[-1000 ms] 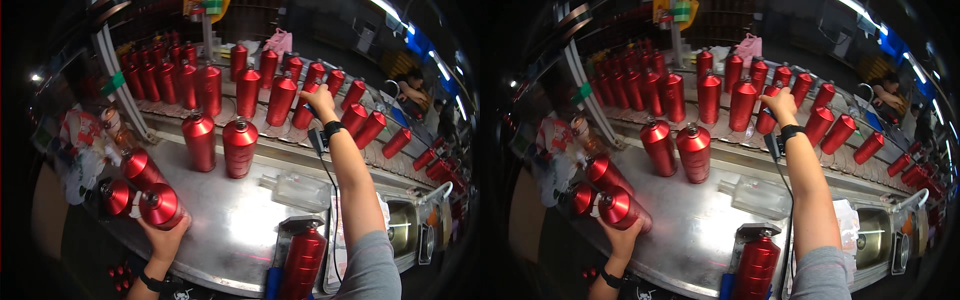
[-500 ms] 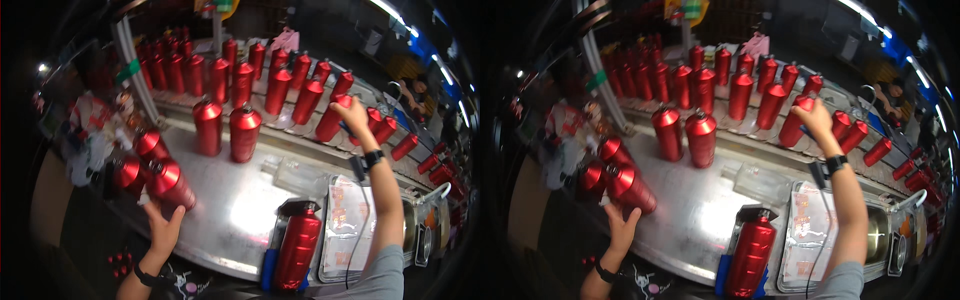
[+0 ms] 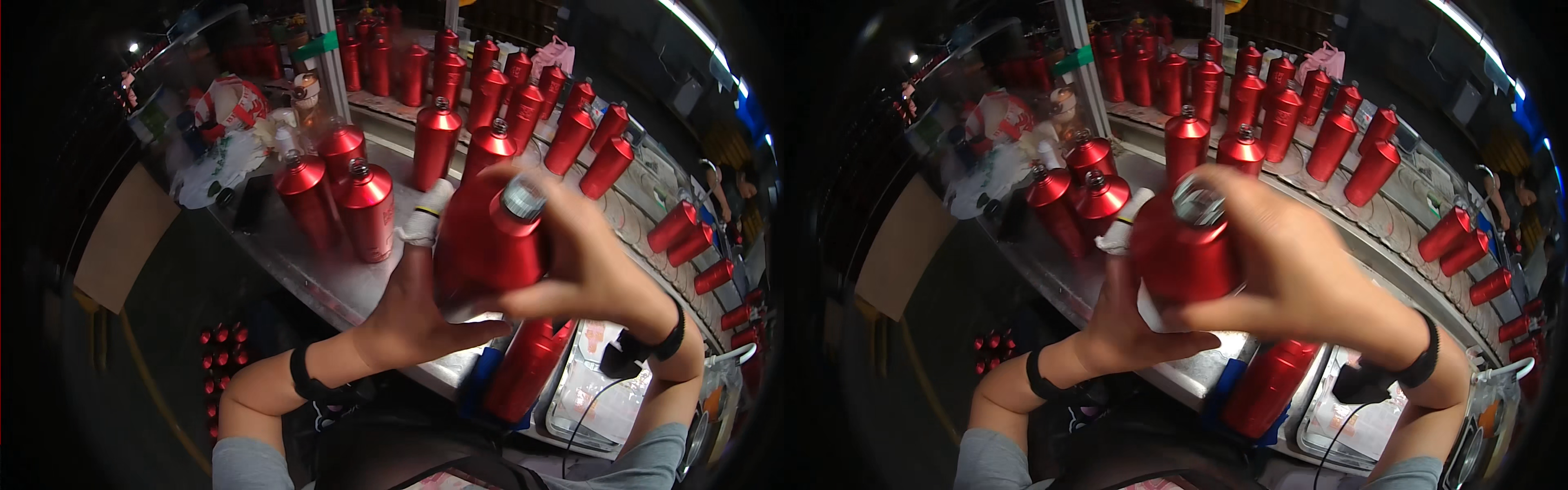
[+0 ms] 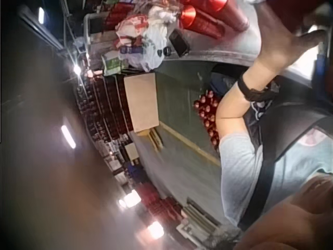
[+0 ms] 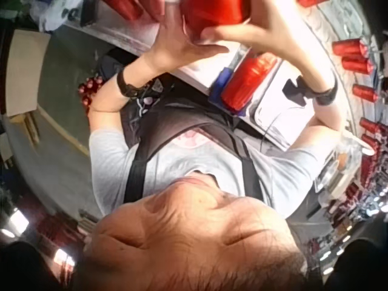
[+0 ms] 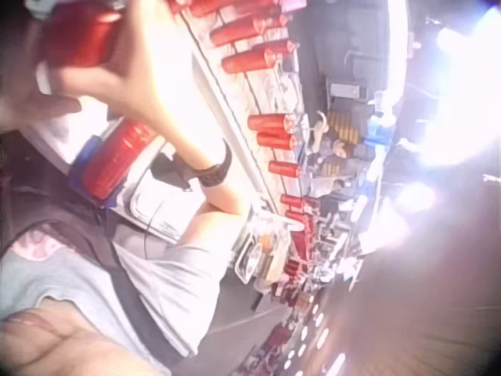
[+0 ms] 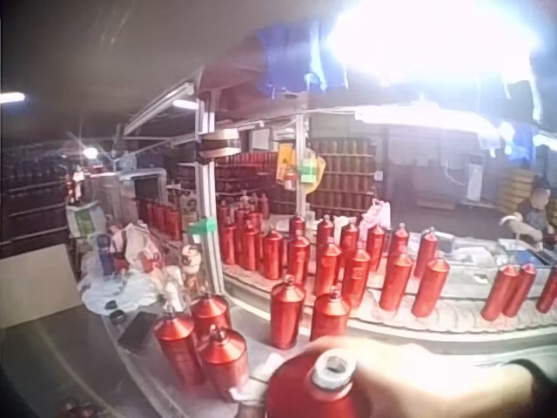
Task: Applying labels and checking red metal bottles on an industrial production line.
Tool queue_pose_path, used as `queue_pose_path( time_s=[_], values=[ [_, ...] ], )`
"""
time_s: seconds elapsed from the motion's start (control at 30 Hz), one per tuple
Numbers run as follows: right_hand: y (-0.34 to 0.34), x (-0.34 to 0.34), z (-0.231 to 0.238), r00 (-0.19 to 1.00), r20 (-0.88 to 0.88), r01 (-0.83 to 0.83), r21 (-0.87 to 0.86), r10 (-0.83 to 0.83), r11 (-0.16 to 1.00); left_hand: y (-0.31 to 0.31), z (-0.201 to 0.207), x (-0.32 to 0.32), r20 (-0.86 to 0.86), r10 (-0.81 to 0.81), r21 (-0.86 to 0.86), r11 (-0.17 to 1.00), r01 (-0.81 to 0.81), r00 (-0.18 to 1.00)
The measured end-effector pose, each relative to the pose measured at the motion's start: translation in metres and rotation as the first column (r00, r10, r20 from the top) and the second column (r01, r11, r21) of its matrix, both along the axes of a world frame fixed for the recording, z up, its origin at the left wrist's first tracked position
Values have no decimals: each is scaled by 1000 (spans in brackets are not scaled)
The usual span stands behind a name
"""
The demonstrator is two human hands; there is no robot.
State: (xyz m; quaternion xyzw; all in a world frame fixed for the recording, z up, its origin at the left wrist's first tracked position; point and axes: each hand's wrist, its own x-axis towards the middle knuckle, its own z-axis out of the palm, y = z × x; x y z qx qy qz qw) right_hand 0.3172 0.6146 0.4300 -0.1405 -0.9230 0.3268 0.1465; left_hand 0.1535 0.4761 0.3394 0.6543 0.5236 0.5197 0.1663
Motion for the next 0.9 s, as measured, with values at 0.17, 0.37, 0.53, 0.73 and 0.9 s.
queue_pose_path(
  time_s=[0.17, 0.37, 0.53, 0.73, 0.9],
  values=[
    [-23, -2, 0, 993, 36, -114, 65, 111, 991, -50, -13, -31, 253, 85, -82, 994, -66, 964],
    [-15, 57, -21, 911, -111, 365, -232, -397, 902, -98, -38, -156, 350, 604, -23, 770, -638, 716],
    [-11, 113, -68, 801, -86, 524, -378, -593, 763, -52, -67, -250, 263, 720, 8, 664, -748, 642],
    [-43, 151, -48, 688, 44, 716, -203, -724, 668, -30, -126, -322, 295, 653, -82, 744, -663, 697],
    [-62, 207, -63, 559, 33, 805, -262, -828, 533, -27, -150, -357, 252, 622, -50, 774, -632, 742]
  ],
)
